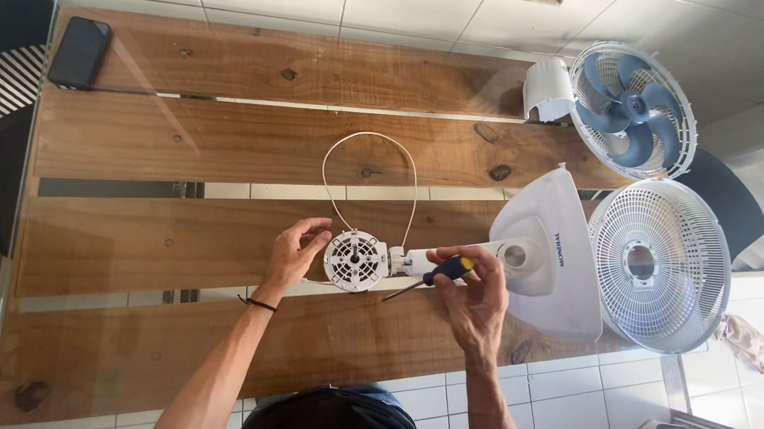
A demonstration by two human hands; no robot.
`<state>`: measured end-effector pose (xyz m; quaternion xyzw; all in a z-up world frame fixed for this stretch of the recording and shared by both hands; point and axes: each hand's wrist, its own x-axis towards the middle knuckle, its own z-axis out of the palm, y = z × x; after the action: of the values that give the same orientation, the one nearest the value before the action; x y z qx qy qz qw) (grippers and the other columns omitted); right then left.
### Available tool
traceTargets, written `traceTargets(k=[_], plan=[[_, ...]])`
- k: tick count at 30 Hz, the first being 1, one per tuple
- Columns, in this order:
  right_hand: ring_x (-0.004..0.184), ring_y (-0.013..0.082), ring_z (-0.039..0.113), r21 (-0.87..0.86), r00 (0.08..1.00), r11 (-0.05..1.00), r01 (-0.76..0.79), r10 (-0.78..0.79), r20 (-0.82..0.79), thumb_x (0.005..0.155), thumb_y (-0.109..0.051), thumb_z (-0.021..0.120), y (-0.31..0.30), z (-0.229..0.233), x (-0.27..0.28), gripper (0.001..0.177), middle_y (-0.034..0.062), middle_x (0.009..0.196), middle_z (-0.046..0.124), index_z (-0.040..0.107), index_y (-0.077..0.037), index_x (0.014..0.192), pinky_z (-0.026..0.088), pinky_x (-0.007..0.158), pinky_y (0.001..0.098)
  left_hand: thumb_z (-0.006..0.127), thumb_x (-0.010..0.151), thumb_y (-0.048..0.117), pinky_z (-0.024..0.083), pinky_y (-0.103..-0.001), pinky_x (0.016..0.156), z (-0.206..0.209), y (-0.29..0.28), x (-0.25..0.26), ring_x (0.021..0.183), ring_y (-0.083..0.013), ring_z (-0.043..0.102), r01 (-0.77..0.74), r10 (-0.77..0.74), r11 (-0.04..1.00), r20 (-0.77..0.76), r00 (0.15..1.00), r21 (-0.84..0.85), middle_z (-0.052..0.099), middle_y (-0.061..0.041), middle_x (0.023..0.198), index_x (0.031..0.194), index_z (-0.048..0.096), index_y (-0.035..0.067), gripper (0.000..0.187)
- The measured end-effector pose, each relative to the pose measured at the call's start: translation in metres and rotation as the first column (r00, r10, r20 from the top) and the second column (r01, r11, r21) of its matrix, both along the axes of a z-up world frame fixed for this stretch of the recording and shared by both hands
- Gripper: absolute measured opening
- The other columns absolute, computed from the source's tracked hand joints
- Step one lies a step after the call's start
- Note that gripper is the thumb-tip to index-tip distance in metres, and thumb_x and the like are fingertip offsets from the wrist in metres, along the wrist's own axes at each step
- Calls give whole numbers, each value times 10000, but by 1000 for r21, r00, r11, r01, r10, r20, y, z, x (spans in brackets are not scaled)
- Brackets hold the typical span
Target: The person uses a screwdriver to remove screws from the rear motor housing of a white electric fan, then detaches the housing cover and sets it aside on the table.
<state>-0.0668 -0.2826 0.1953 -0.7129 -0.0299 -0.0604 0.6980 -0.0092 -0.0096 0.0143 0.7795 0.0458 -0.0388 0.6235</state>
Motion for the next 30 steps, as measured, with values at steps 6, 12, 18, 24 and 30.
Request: traceTargets(k=[6,12,18,24,30], plan=[[976,268,719,440,986,888,135,-75,-150,920,-40,689,-30,-9,-15,536,180,1164,648,475,-74,1411,617,817,356,692,928,368,575,-359,904,3,0,-10,1074,-218,723,41,-42,999,-34,999,-6,753,-104,1181,1264,690,66,452],[1005,170,709,942,956,-166,-293,-41,290,925,-68,788,-55,36,-71,264,64,1141,602,597,-28,1102,550,797,160,700,928,374,579,-359,930,-16,0,-16,1087,-218,723,51,-51,998,-4,999,21,747,-112,1190,1256,689,54,459],[1007,173,711,829,813,69,-556,-164,559,930,-57,774,-80,91,-87,247,67,1138,608,594,-24,1097,560,809,178,702,928,353,587,-344,917,-23,-10,-11,1079,-209,727,67,-67,997,-7,998,-31,757,-111,1180,1250,691,46,445],[1008,177,714,847,826,224,-482,-205,525,936,-46,759,-70,53,-91,231,70,1134,614,592,-21,1093,571,821,196,711,919,335,593,-342,910,-21,-7,-5,1072,-210,738,64,-66,997,-59,996,-35,766,-115,1168,1247,691,43,440],[1010,181,716,854,840,335,-398,-240,486,941,-34,745,-73,30,-90,215,73,1130,621,590,-18,1089,582,833,215,711,919,337,588,-347,921,-29,0,-6,1100,-218,726,47,-48,999,-51,998,-19,760,-120,1179,1256,687,45,446]])
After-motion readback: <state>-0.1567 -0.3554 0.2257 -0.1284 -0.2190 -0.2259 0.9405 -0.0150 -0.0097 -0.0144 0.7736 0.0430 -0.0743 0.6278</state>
